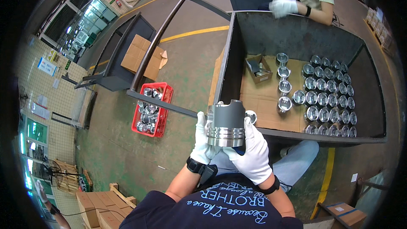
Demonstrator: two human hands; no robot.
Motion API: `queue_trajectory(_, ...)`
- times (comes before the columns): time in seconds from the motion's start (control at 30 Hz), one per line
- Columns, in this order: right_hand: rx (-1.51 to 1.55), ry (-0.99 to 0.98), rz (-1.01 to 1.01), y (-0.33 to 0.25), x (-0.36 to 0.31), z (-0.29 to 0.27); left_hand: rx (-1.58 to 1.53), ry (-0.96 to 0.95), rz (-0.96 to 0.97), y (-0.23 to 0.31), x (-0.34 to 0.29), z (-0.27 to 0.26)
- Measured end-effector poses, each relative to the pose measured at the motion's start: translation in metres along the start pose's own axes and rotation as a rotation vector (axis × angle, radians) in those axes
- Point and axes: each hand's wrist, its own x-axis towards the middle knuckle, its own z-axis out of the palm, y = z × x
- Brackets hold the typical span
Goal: Inspecting metal engine pistons and arranging them in a storage bin on a factory floor.
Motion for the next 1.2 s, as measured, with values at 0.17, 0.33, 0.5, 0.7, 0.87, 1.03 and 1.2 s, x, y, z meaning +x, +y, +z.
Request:
queue_trajectory(0.17, -0.08, -0.034, 0.065, -0.002, 0.001, 0.0, 0.151, 0.003, 0.072, -0.002, -0.009, 0.002)
queue_trajectory(0.33, -0.011, 0.148, 0.076, -0.006, 0.006, 0.002, 0.303, -0.021, 0.166, -0.007, -0.016, 0.016)
queue_trajectory(0.5, 0.23, 0.171, 0.24, 0.012, 0.001, 0.002, 0.491, -0.114, 0.268, -0.006, -0.021, 0.033)
queue_trajectory(0.7, 0.894, 0.034, 0.531, 0.038, -0.016, 0.012, 0.895, -0.146, 0.263, 0.019, -0.021, 0.015)
queue_trajectory(0.87, 0.946, -0.137, 0.511, 0.06, -0.054, 0.017, 0.827, -0.055, 0.272, 0.024, -0.028, 0.027)
queue_trajectory(1.03, 1.457, -0.392, 0.785, 0.064, -0.022, 0.034, 0.535, -0.445, 0.172, -0.001, 0.008, -0.005)
queue_trajectory(1.2, 1.208, -0.639, 0.732, 0.088, -0.003, 0.034, 0.024, -0.497, 0.041, -0.005, -0.007, 0.009)
